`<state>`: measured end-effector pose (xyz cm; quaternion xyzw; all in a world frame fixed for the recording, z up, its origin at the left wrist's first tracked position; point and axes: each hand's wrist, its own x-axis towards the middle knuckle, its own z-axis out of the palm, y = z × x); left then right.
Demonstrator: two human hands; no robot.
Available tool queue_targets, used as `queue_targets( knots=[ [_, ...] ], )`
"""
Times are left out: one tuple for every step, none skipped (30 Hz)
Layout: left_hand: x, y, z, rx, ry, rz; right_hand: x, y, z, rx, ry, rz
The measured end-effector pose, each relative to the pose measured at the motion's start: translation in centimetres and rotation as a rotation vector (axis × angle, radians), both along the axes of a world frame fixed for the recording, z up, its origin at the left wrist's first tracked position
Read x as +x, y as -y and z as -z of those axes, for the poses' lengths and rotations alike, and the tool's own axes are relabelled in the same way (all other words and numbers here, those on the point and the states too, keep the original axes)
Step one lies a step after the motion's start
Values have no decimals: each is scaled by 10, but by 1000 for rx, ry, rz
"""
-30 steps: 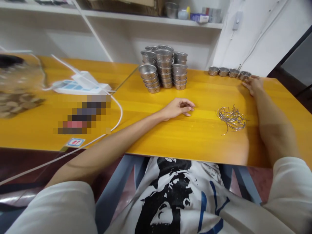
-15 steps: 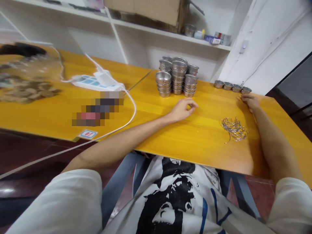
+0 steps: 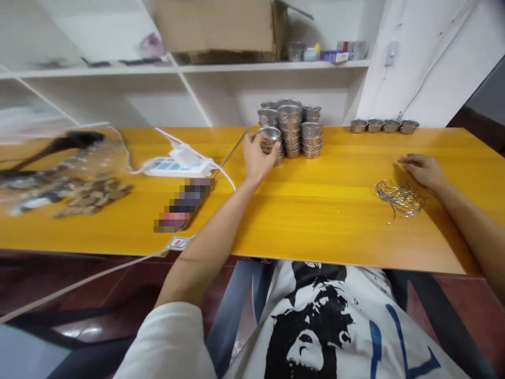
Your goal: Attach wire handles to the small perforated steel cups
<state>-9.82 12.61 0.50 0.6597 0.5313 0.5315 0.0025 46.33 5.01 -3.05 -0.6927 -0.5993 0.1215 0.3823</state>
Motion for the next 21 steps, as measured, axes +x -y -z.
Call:
queue_targets(
  knots=[
    [0, -2, 0, 7, -5, -1, -6, 3, -3, -25, 72, -33],
    [-1, -3, -1, 11, -2, -5, -12, 5, -6, -47, 152, -62],
    [-2, -4, -1, 8, 4, -6, -18, 8, -9, -66, 230, -86],
    [-2, -5, -2, 1, 10, -5, -24, 9, -12, -77, 297, -103],
    [-3, -6, -3, -6, 16, -1, -29, 11, -13, -79, 345, -115],
    [-3, -6, -3, -8, 21, 2, -34, 13, -14, -78, 387, -123],
    [-3, -6, -4, -4, 28, 3, -38, 14, -15, -74, 425, -129],
    [-3, -6, -4, 1, 35, 0, -41, 15, -15, -69, 451, -131],
    [-2, -6, -4, 8, 43, -6, -44, 17, -15, -64, 473, -134],
    [-2, -6, -4, 12, 51, -13, -45, 18, -16, -63, 497, -137],
    [-1, -5, -4, 12, 57, -20, -46, 19, -17, -66, 519, -141],
    [0, -5, -5, 7, 63, -24, -47, 19, -17, -71, 534, -145],
    [0, -5, -5, -2, 69, -25, -47, 20, -18, -76, 543, -149],
    [1, -4, -5, -11, 78, -24, -48, 20, -19, -82, 552, -151],
    [2, -3, -6, -17, 90, -22, -48, 20, -19, -86, 557, -151],
    [3, -3, -6, -19, 102, -21, -48, 20, -19, -86, 557, -151],
    [3, -2, -7, -18, 113, -24, -48, 19, -18, -85, 555, -153],
    [3, 0, -9, -16, 122, -30, -48, 19, -18, -84, 554, -157],
    [3, 2, -11, -12, 129, -37, -48, 19, -17, -82, 550, -161],
    [3, 4, -15, -7, 132, -43, -48, 19, -16, -79, 539, -170],
    [2, 7, -19, 4, 134, -43, -49, 19, -16, -76, 526, -180]
  ],
)
